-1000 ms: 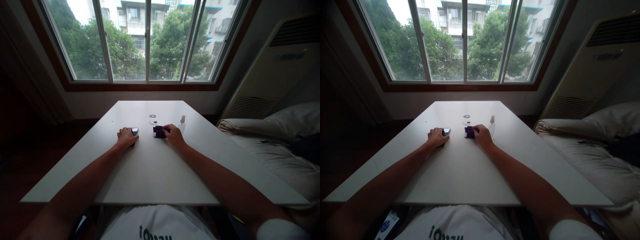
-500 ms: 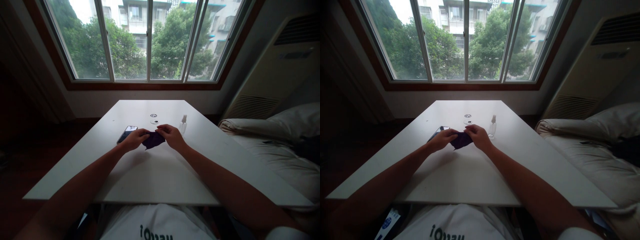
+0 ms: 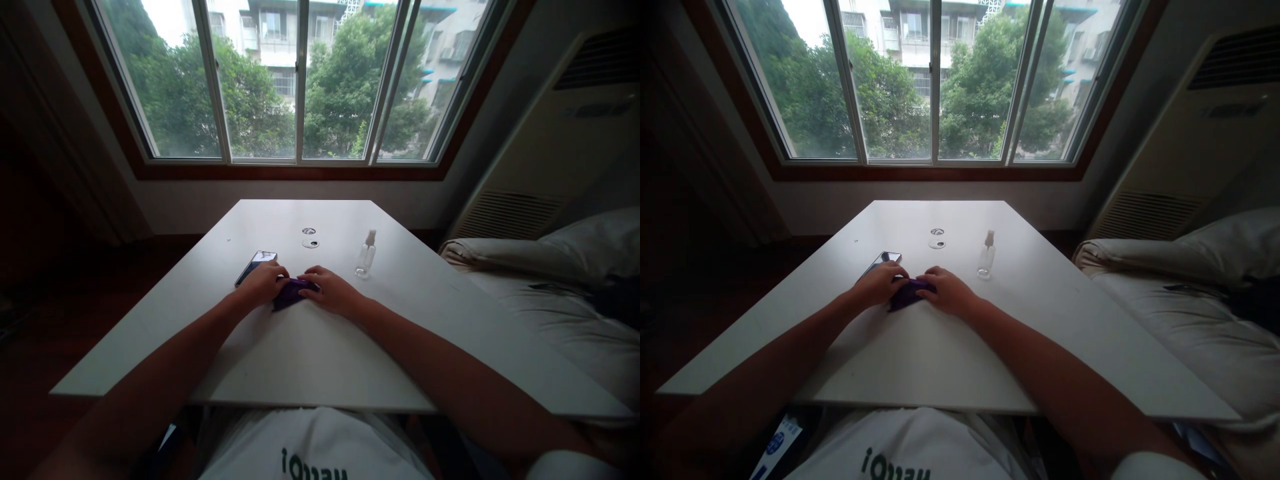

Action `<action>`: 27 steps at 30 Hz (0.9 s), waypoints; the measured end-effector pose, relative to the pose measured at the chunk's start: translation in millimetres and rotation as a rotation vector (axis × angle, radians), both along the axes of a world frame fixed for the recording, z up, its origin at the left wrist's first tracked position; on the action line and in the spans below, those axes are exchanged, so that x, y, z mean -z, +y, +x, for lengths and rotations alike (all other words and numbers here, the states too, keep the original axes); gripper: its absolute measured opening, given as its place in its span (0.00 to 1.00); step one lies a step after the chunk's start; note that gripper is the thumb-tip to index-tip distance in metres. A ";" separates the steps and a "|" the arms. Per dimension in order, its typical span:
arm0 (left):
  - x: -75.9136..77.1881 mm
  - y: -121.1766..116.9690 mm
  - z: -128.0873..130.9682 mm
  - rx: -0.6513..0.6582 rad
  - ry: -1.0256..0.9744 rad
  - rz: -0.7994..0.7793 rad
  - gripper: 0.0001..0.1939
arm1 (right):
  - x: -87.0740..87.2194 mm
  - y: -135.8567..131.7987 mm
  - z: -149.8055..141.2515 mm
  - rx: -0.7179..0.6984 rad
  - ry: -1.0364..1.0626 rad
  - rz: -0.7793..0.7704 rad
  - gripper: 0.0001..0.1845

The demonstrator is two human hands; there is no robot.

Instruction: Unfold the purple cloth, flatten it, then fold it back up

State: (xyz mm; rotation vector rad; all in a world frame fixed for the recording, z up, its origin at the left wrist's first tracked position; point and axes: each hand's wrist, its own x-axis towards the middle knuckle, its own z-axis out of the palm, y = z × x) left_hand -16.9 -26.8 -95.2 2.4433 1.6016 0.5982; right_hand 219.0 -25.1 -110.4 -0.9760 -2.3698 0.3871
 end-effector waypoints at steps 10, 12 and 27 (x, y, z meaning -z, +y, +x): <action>-14.3 -10.5 -10.2 0.254 0.006 -0.126 0.18 | -3.2 2.0 -6.2 0.002 0.166 -0.002 0.09; -14.0 -11.7 -11.5 0.288 0.010 -0.152 0.15 | -1.6 2.1 -8.1 -0.035 0.120 -0.005 0.13; -19.5 -13.9 -5.3 0.224 -0.179 -0.025 0.16 | -26.1 -3.1 -4.3 -0.026 0.527 -0.463 0.15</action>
